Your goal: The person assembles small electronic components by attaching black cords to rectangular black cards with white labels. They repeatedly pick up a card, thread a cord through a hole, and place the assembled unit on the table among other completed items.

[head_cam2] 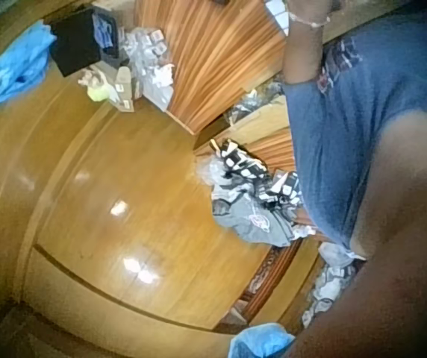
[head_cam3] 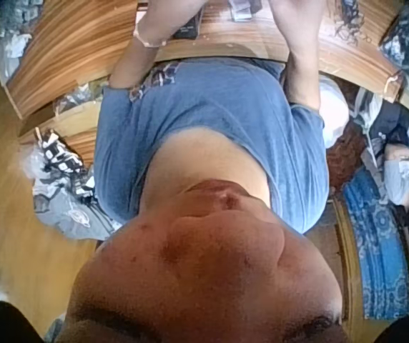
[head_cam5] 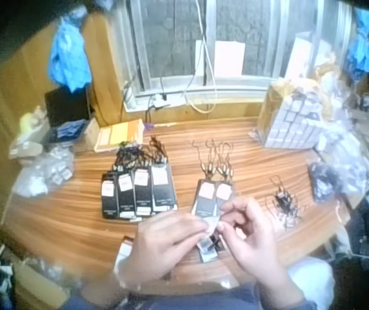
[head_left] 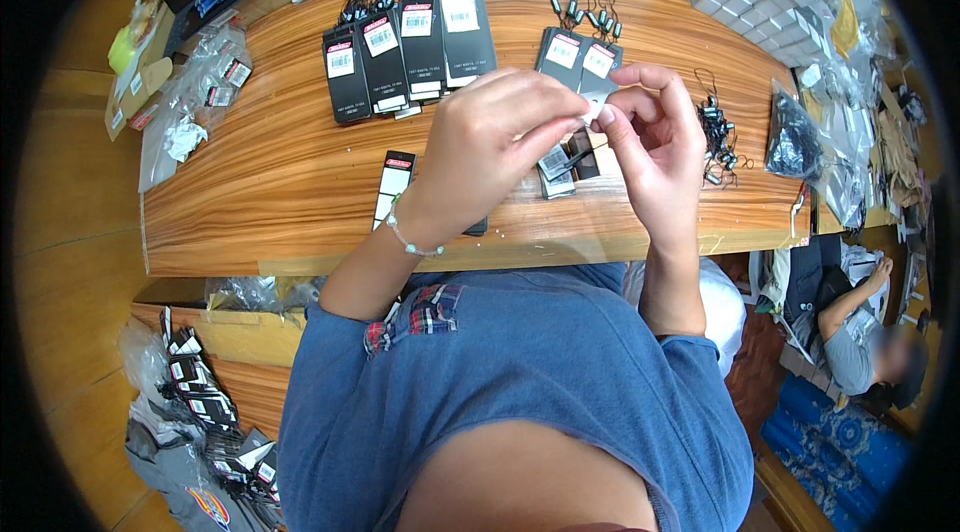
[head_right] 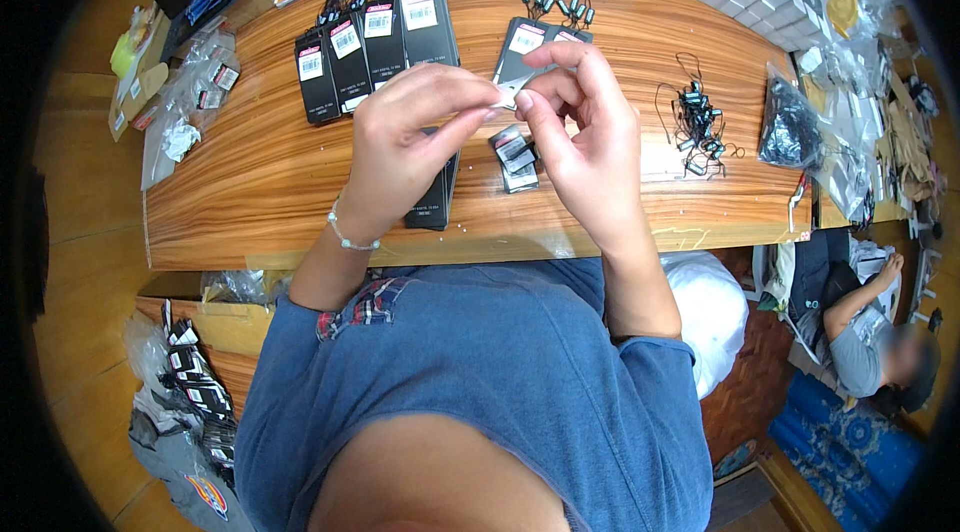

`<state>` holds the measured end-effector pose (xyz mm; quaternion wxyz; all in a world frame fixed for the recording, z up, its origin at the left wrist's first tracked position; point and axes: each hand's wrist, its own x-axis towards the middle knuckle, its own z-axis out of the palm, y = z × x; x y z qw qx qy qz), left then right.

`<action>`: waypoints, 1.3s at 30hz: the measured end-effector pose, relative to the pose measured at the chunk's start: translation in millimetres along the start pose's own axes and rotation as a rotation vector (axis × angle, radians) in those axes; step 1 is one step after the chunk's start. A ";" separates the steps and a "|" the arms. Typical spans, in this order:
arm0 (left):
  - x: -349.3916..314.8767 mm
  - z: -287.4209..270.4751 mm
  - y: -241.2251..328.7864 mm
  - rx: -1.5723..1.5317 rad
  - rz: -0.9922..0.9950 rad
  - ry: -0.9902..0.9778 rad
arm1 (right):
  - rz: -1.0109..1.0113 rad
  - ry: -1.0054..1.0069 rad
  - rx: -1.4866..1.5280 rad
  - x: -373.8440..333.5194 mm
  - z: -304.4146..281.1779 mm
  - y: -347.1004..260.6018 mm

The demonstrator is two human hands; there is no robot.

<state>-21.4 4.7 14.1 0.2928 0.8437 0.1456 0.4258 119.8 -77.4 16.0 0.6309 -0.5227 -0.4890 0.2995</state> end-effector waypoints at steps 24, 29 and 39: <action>-4.5 21.3 -16.4 -0.364 -0.147 0.128 | -0.006 0.154 0.935 26.5 -41.1 22.6; -3.6 24.0 -17.1 -0.615 -0.331 0.003 | -0.027 0.067 1.063 27.8 -32.1 20.5; -0.3 29.3 -11.0 -0.793 -0.375 0.053 | -0.030 0.116 0.829 17.0 -9.3 17.9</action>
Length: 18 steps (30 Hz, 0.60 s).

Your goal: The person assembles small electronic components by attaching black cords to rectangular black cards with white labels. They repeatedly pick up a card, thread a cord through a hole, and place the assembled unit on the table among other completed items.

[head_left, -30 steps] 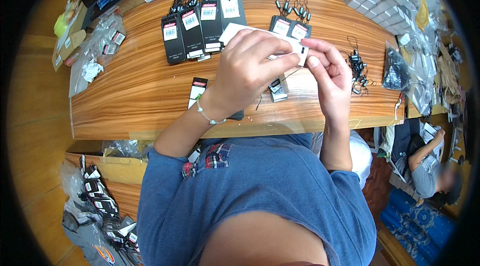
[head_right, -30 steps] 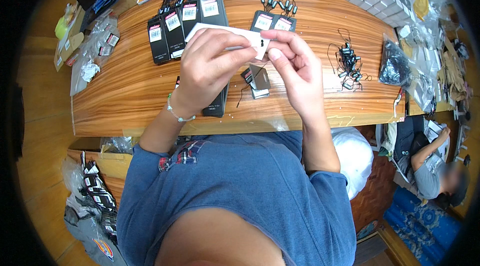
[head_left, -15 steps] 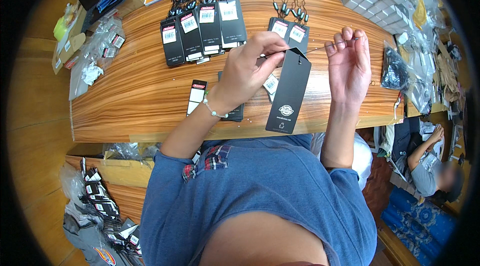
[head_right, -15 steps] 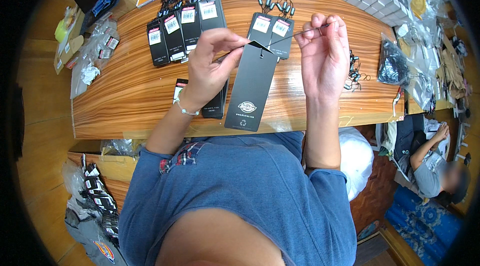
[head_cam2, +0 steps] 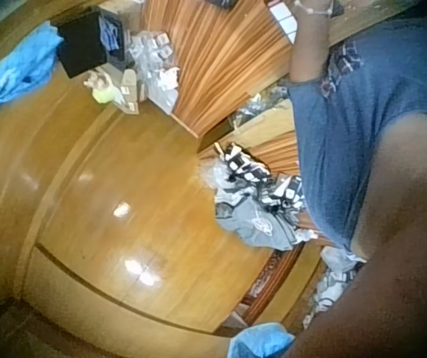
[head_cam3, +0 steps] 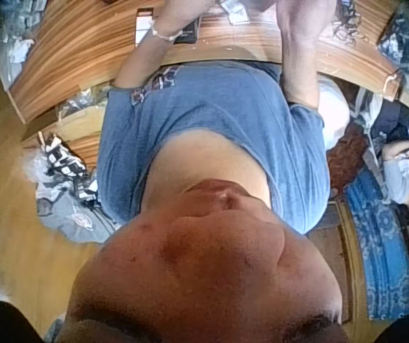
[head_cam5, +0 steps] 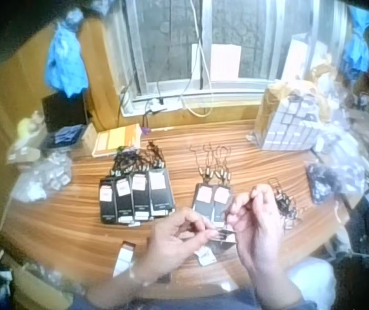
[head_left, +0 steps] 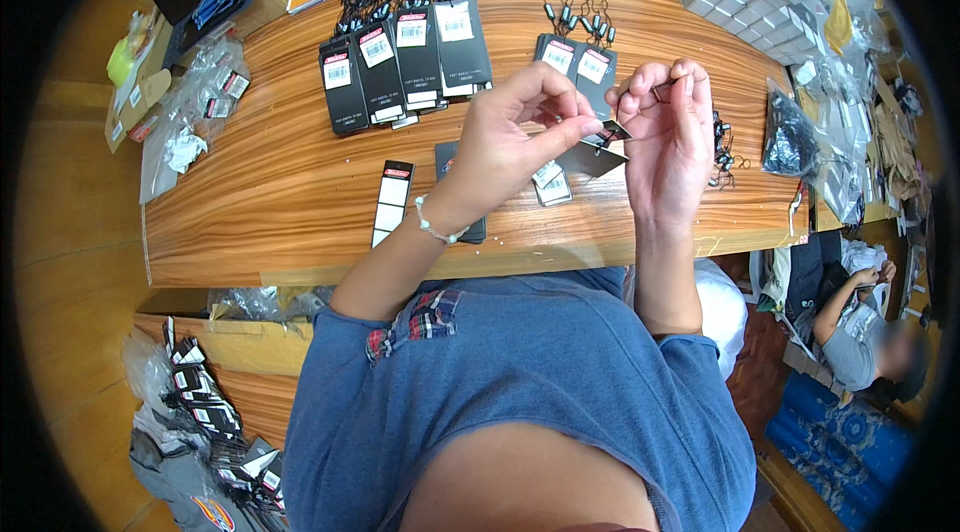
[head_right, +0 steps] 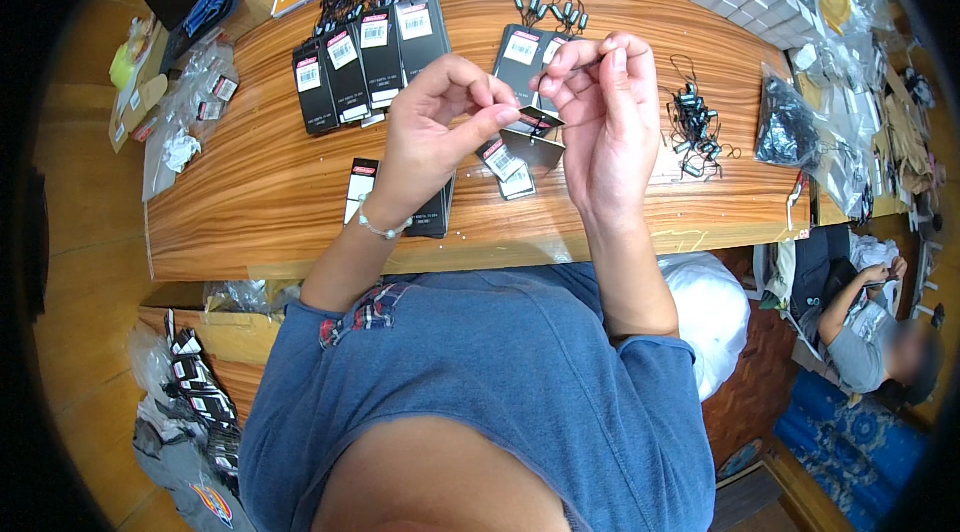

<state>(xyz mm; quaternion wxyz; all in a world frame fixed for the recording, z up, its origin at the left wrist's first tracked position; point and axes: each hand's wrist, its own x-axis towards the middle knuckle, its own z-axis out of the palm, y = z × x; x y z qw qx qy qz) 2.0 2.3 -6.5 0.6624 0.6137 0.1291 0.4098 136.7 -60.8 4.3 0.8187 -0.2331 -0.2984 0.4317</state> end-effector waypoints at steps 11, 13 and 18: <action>-2.9 -5.9 -4.9 0.066 -0.060 -0.120 | -0.118 -0.089 0.163 2.0 0.6 -9.3; -3.1 -4.6 -6.3 0.057 -0.086 -0.154 | -0.126 -0.068 0.159 0.6 2.9 -6.4; -2.9 2.2 3.8 0.340 0.067 -0.251 | -0.169 -0.036 0.144 -3.8 7.1 -2.3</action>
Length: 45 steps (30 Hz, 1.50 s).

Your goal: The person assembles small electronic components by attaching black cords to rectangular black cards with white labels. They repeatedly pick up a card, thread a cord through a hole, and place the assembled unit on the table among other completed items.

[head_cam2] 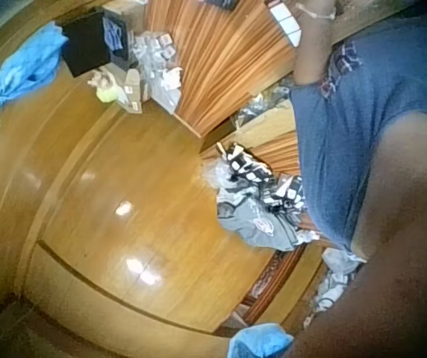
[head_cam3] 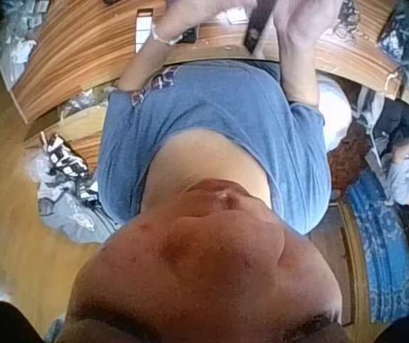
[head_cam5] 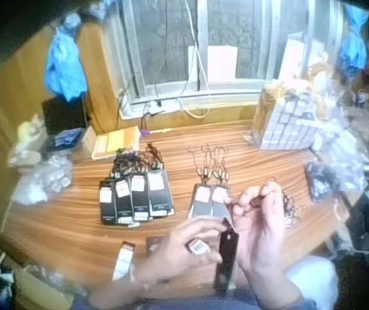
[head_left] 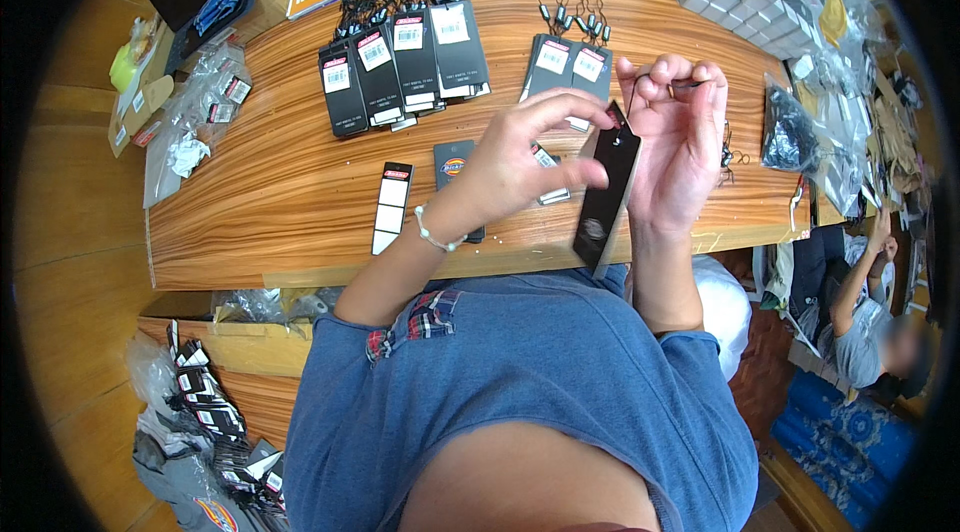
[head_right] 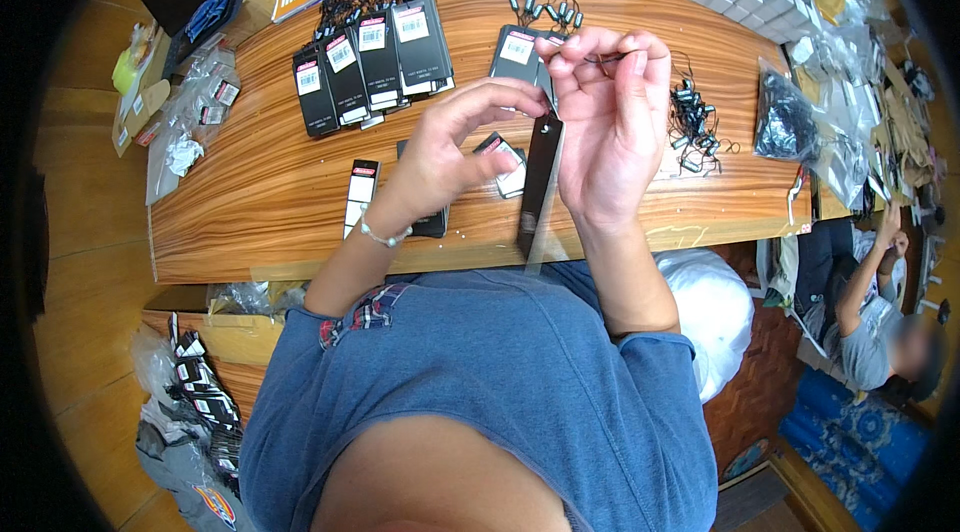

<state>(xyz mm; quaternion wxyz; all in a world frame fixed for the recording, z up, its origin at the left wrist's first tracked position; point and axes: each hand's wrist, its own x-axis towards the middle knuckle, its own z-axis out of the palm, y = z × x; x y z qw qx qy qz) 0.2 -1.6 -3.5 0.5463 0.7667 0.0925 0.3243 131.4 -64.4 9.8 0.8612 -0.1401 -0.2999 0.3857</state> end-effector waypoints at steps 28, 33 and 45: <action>-0.9 -3.1 5.3 0.144 0.004 0.339 | 0.156 -0.052 -0.139 5.3 -2.8 -17.9; 0.3 -13.5 6.4 0.316 0.068 0.375 | 0.322 -0.134 -0.652 0.3 9.6 -20.0; 3.1 -19.0 5.7 0.156 -0.029 0.253 | 0.466 -0.255 -0.721 -3.2 11.2 -16.7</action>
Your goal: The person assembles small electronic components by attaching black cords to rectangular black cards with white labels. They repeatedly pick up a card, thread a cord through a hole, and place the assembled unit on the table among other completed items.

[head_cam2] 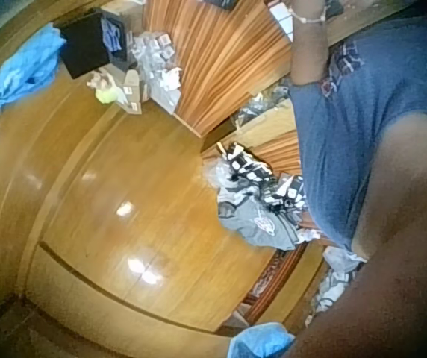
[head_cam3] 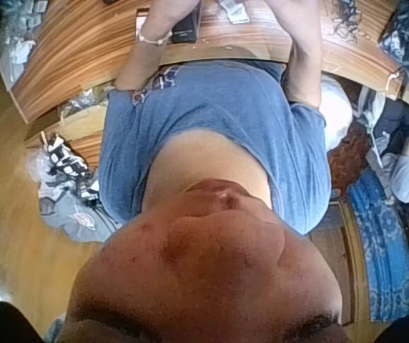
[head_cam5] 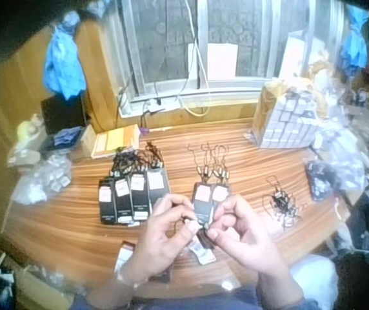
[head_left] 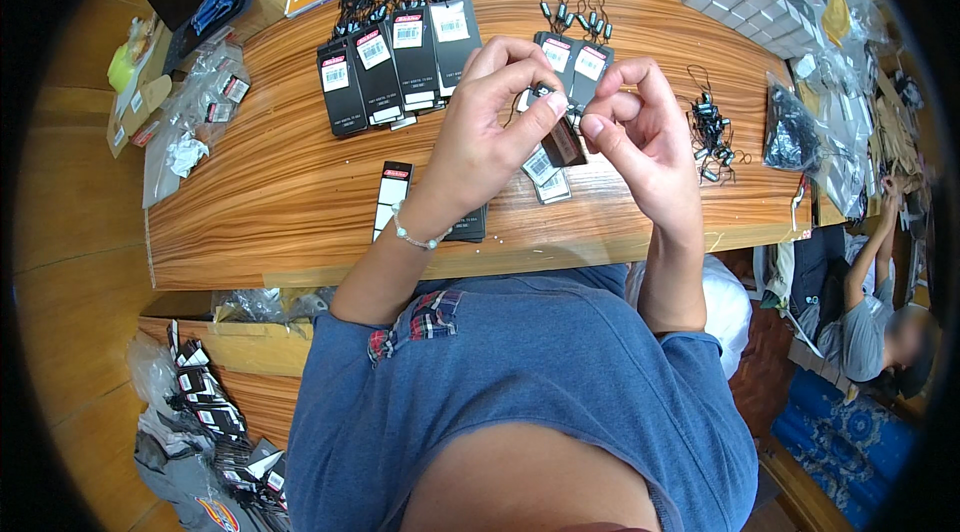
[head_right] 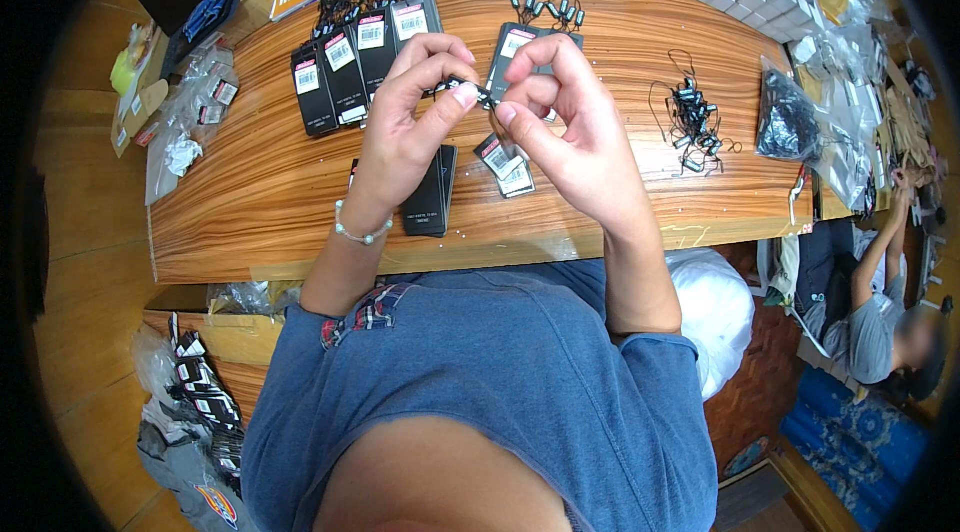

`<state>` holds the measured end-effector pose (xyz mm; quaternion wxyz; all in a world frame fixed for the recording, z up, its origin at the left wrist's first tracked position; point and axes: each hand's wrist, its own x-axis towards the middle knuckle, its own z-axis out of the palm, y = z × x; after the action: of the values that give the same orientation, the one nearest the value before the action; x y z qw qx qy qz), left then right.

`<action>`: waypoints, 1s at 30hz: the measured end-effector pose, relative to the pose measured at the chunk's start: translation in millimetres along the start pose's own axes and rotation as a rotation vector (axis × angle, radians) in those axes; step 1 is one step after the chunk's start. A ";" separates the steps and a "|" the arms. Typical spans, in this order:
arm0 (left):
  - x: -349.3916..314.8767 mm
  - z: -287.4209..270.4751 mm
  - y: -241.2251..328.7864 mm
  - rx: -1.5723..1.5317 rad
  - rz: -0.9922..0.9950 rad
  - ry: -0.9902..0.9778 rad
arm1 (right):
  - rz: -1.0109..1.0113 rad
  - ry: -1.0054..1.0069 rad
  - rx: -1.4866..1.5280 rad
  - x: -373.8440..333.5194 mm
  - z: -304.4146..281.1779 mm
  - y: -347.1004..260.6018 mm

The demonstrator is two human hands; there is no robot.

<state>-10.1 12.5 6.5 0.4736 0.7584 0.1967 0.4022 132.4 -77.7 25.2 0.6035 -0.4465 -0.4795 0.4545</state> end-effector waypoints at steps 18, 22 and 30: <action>-1.5 -4.2 -6.1 -0.427 -0.316 -0.248 | -0.034 -0.003 0.059 -5.5 -6.7 19.8; -3.1 -2.5 -4.8 -0.420 -0.326 -0.252 | -0.050 0.025 0.086 -5.3 -8.1 24.0; 6.7 2.7 1.6 0.104 0.070 -0.170 | 0.108 -0.136 0.171 -12.6 -17.9 23.1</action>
<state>-4.0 14.8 10.2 0.4341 0.8198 0.1497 0.3421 145.7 -87.5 -2.0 0.5800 -0.3868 -0.4541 0.5548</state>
